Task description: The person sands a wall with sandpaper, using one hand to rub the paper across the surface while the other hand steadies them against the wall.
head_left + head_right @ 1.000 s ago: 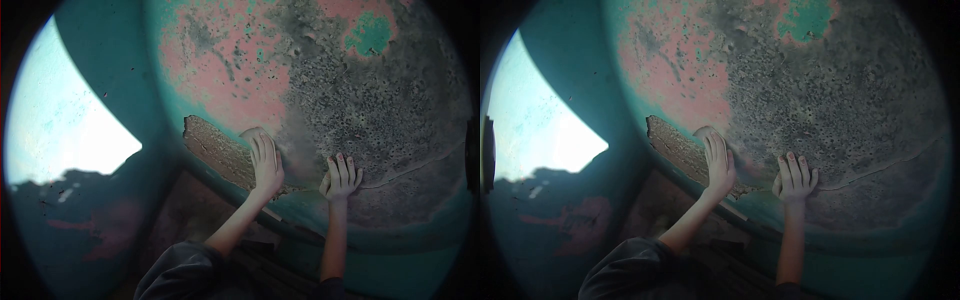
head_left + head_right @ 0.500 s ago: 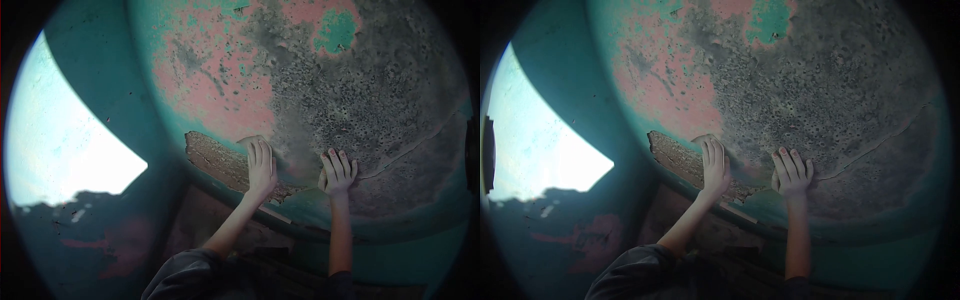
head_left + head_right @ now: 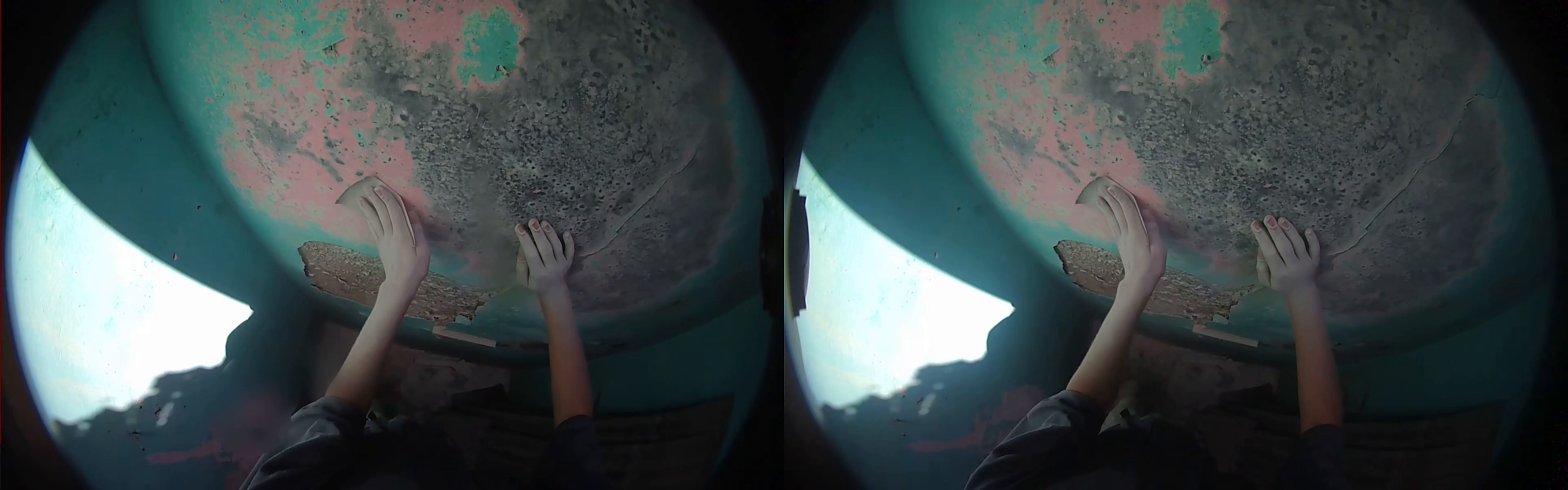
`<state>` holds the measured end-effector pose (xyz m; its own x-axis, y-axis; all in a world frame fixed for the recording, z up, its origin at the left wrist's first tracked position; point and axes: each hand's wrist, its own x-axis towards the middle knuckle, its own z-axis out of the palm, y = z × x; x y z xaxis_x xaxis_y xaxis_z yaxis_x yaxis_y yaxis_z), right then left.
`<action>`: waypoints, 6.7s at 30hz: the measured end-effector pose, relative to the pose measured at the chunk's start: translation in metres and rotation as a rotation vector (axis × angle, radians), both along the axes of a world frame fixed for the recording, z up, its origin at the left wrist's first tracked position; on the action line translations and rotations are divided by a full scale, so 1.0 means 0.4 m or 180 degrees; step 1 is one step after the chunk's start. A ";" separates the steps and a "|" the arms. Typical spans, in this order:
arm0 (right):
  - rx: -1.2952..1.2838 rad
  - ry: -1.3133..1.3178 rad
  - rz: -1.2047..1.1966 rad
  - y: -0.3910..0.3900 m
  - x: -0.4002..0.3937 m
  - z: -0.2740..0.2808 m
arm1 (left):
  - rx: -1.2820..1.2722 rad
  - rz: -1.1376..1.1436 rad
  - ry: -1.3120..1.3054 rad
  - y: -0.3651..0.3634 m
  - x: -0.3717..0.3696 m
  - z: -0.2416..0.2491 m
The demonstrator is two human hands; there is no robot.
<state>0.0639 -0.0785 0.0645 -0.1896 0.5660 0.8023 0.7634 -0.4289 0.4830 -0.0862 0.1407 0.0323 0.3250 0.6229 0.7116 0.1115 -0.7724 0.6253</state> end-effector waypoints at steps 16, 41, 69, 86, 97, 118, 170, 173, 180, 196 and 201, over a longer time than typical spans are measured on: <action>0.0609 0.1966 -0.0618 0.136 -0.216 -0.203 | 0.0848 -0.0649 0.1441 -0.043 -0.048 -0.179; 0.0787 0.1476 -0.0837 0.085 -0.157 0.002 | 0.0669 -0.0990 0.1316 -0.064 -0.057 -0.215; 0.0780 0.0120 -0.0248 0.016 0.015 -0.015 | -0.1461 -0.0555 -0.0451 -0.237 0.084 -0.182; 0.0643 -0.0036 -0.0199 0.015 0.006 0.000 | -0.1833 -0.0196 -0.1069 -0.024 0.029 -0.108; 0.0588 -0.0095 -0.0316 0.015 0.006 0.004 | -0.1822 -0.0430 -0.0950 0.015 -0.007 -0.049; 0.0253 0.0291 -0.0307 0.362 -0.181 0.122 | -0.0702 -0.0665 -0.0107 0.002 -0.040 0.024; 0.0670 0.0071 -0.0012 0.365 -0.166 0.103 | -0.0009 0.0596 0.0727 0.259 -0.183 0.155; 0.0711 0.0052 -0.0013 0.374 -0.163 0.105 | 0.0183 0.0666 0.1189 0.238 -0.180 0.111; 0.0699 0.0000 -0.0041 0.372 -0.167 0.109 | -0.0004 0.0509 0.0879 0.247 -0.182 0.157; 0.0695 0.0001 0.0033 0.369 -0.170 0.103 | -0.0049 0.0427 0.1006 0.235 -0.185 0.160; 0.0694 0.0022 0.0033 0.368 -0.168 0.100 | -0.0012 0.0482 0.0935 0.251 -0.184 0.169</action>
